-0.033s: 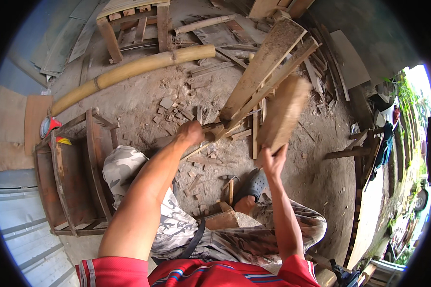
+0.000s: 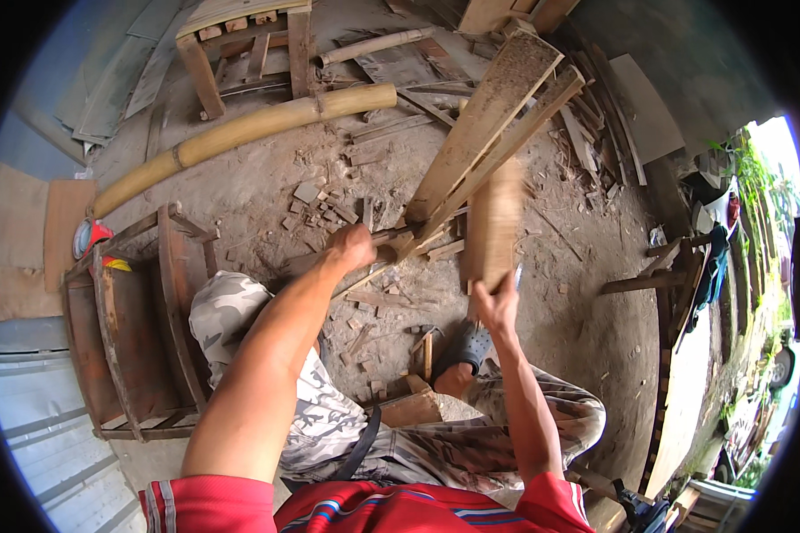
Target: The person splits a bamboo pole into flat strips using a machete and a wooden mallet. They repeatedly strike the machete to drive it through the bamboo, then separate the resulting strips and set them aside.
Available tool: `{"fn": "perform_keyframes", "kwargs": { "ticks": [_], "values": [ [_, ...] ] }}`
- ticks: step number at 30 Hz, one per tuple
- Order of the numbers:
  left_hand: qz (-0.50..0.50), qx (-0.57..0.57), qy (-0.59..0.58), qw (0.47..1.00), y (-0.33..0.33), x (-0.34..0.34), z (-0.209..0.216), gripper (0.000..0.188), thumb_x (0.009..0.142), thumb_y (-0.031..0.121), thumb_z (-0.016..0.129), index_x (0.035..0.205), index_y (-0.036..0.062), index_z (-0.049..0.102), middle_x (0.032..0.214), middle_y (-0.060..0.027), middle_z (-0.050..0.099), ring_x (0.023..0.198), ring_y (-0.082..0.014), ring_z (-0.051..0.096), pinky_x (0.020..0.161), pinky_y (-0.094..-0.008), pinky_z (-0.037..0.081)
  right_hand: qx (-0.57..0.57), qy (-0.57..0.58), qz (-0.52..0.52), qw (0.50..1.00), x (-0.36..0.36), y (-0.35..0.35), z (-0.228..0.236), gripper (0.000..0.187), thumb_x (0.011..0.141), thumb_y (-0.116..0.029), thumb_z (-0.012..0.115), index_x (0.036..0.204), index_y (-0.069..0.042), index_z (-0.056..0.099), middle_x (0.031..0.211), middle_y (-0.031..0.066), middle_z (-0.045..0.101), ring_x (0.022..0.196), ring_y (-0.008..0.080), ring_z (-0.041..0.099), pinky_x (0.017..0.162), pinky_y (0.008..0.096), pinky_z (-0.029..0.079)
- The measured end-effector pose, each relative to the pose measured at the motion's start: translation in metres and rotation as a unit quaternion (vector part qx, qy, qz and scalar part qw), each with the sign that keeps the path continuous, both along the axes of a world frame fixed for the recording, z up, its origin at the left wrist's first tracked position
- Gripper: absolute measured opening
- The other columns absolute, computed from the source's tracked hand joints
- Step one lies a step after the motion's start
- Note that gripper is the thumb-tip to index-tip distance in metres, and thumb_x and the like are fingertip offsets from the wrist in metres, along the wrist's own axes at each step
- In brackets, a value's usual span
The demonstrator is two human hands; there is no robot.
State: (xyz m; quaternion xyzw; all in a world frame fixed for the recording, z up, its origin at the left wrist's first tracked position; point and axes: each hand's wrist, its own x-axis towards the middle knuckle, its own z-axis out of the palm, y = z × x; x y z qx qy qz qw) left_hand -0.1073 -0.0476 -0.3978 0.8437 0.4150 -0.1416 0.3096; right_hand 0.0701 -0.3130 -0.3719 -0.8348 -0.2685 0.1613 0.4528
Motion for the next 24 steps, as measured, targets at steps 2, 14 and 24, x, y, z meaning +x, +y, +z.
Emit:
{"fn": "perform_keyframes", "kwargs": {
  "ticks": [2,14,24],
  "values": [
    [-0.075,0.046,0.014,0.996,-0.006,0.001,0.010,0.005,0.082,0.006,0.064,0.081,0.0015,0.066,0.077,-0.0150,0.067,0.068,-0.0243,0.064,0.060,-0.0396,0.052,-0.266,0.023,0.067,0.961,0.005,-0.010,-0.025,0.067,0.073,-0.047,0.072,0.109,0.007,0.053,0.102,0.0331,0.067,0.098,0.0434,0.067,0.084,0.0435,0.054],
    [-0.010,0.009,0.138,0.990,-0.007,-0.035,-0.055,0.030,0.085,0.026,0.069,0.107,0.0062,0.073,0.111,-0.0134,0.072,0.105,-0.0302,0.069,0.086,-0.0402,0.057,-0.086,0.270,-0.076,0.956,-0.062,-0.025,-0.090,0.063,0.082,-0.049,0.068,0.117,0.002,0.059,0.098,0.0187,0.067,0.083,0.0289,0.068,0.065,0.0378,0.054],
    [0.000,0.032,0.095,0.995,-0.027,-0.040,-0.027,0.039,0.080,0.038,0.073,0.103,0.0057,0.074,0.096,-0.0107,0.074,0.089,-0.0237,0.072,0.076,-0.0385,0.056,-0.190,0.451,-0.189,0.851,-0.090,-0.084,-0.135,0.064,0.073,-0.059,0.070,0.104,-0.004,0.067,0.085,0.0140,0.064,0.072,0.0281,0.059,0.064,0.0469,0.042]
  ]
}}
